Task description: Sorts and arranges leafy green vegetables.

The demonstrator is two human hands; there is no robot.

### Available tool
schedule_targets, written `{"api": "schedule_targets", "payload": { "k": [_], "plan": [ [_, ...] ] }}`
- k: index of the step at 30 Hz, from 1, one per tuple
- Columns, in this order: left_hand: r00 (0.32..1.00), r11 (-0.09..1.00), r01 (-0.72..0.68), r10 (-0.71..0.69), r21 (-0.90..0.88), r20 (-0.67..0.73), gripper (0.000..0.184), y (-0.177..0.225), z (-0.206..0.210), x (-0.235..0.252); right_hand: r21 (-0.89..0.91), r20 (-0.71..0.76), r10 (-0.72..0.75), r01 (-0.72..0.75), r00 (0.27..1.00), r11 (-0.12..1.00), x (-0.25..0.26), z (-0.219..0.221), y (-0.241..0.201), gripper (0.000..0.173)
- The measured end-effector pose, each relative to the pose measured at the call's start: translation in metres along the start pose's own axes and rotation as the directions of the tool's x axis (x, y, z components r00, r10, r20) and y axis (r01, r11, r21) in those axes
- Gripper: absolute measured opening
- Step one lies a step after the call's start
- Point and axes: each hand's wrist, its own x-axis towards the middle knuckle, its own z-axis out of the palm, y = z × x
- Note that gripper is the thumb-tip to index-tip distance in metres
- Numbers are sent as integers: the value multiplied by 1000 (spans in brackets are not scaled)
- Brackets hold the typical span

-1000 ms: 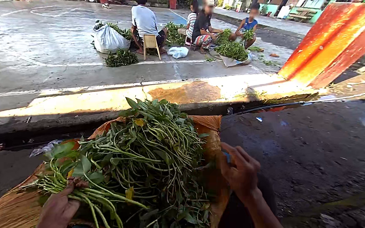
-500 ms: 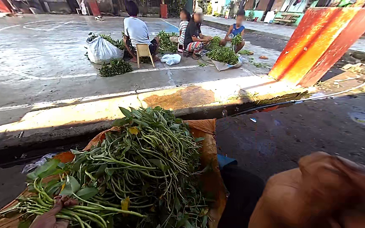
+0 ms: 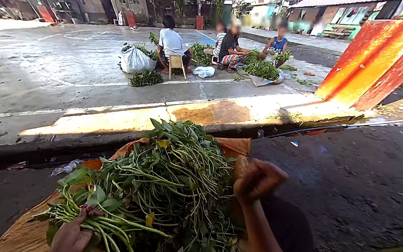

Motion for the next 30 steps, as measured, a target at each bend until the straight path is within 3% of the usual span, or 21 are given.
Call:
{"api": "schedule_targets", "payload": {
  "k": [3,7,8,11,15,18,20,22,24,26,28,30],
  "plan": [
    [1000,1000,-4,4,6,-29,19,0,7,-7,-31,264,243,-243,933,969,-39,29,38,18],
    [997,999,40,-41,-14,-70,18,5,23,-16,102,407,280,-348,869,932,-86,45,12,20],
    [995,998,54,-57,-30,-88,17,5,25,-17,125,519,263,-376,813,918,-100,52,4,21],
    [987,995,56,-68,-87,-143,14,7,30,-18,117,839,179,-492,513,863,-139,78,-21,28],
    [977,987,20,-53,-157,-205,15,11,34,-21,72,996,-12,-752,85,655,-178,98,-28,45],
    [972,986,-2,-36,-165,-231,14,13,32,-20,46,991,-130,-913,-8,404,-198,92,-22,47],
    [977,989,2,-32,-145,-209,11,13,33,-21,-18,963,-252,-952,-99,306,-202,85,-19,49],
    [987,995,15,-31,-100,-161,10,11,35,-22,-128,915,-312,-916,-257,379,-199,79,-23,46],
    [999,999,21,-22,-30,-45,11,9,37,-25,-192,859,-288,-788,-424,586,-199,77,-32,42],
    [995,999,16,-21,50,102,12,4,40,-31,-178,805,-231,-594,-546,785,-207,81,-38,44],
    [972,995,6,-30,103,231,13,0,44,-36,-209,812,-93,-436,-576,875,-220,88,-36,46],
    [952,995,-5,-25,97,304,16,-3,46,-40,-356,881,151,-419,-448,835,-235,94,-25,46]
  ]
}}
